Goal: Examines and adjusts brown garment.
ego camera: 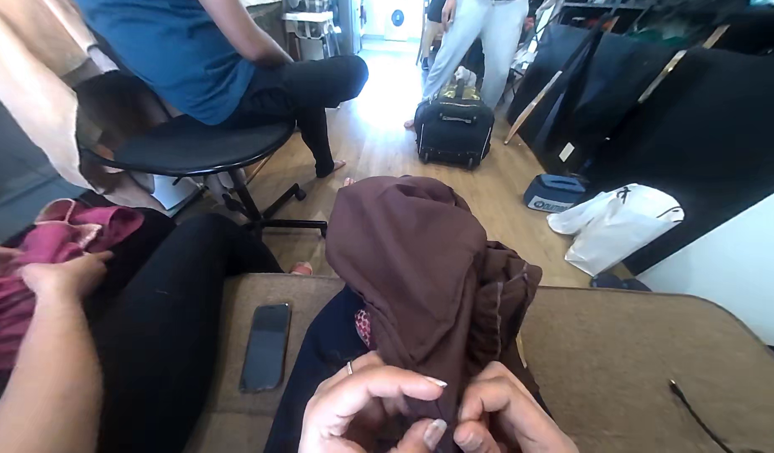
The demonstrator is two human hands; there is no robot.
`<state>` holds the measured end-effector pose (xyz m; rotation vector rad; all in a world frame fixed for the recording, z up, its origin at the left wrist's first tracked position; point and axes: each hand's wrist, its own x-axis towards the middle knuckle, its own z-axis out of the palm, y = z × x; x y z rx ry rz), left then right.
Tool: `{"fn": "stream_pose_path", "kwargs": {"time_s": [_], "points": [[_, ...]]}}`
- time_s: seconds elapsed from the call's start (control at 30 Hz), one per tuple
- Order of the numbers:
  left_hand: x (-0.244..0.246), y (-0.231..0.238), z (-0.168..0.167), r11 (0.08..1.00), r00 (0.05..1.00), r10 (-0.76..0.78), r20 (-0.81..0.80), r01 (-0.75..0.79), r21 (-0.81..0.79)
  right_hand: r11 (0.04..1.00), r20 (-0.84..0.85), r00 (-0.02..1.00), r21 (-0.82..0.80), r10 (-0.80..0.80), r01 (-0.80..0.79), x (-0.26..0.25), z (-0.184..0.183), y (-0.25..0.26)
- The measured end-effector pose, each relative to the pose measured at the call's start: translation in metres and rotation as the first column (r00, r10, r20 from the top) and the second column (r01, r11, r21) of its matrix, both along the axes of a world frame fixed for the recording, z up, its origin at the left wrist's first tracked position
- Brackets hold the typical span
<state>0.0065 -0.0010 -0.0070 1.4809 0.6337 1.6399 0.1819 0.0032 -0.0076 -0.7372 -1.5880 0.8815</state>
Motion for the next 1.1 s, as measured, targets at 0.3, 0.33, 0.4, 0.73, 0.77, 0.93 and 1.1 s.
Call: {"fn": "stream_pose_path", "kwargs": {"time_s": [0.3, 0.33, 0.4, 0.73, 0.77, 0.93, 1.1], "points": [[-0.002, 0.000, -0.001, 0.998, 0.998, -0.052, 0.019, 0.052, 0.022, 0.983, -0.148, 0.984, -0.137, 0.102, -0.123, -0.001, 0.001, 0.000], [-0.001, 0.000, -0.001, 0.998, 0.998, -0.053, 0.022, 0.053, 0.026, 0.981, -0.160, 0.981, -0.143, 0.107, -0.130, -0.001, 0.002, 0.000], [-0.001, 0.000, -0.001, 0.998, 0.998, -0.052, 0.027, 0.052, 0.030, 0.973, -0.202, 0.971, -0.165, 0.125, -0.159, -0.002, 0.002, 0.000], [0.002, 0.001, -0.004, 0.998, 0.997, -0.063, -0.044, 0.064, 0.010, 0.932, -0.349, 0.921, -0.247, 0.171, -0.267, -0.001, 0.006, -0.001], [0.001, 0.001, -0.005, 0.999, 0.996, -0.029, -0.081, 0.031, 0.031, 0.956, -0.298, 0.944, -0.203, 0.144, -0.210, -0.001, 0.006, -0.001], [0.001, 0.000, -0.003, 0.956, 0.909, 0.257, -0.328, -0.189, 0.224, 0.946, 0.215, 0.946, 0.269, -0.244, 0.183, 0.003, 0.007, 0.003], [0.004, 0.002, 0.000, 0.943, 0.856, 0.283, -0.433, -0.166, 0.287, 0.901, 0.350, 0.896, 0.420, -0.274, 0.111, 0.004, 0.015, -0.001]]}}
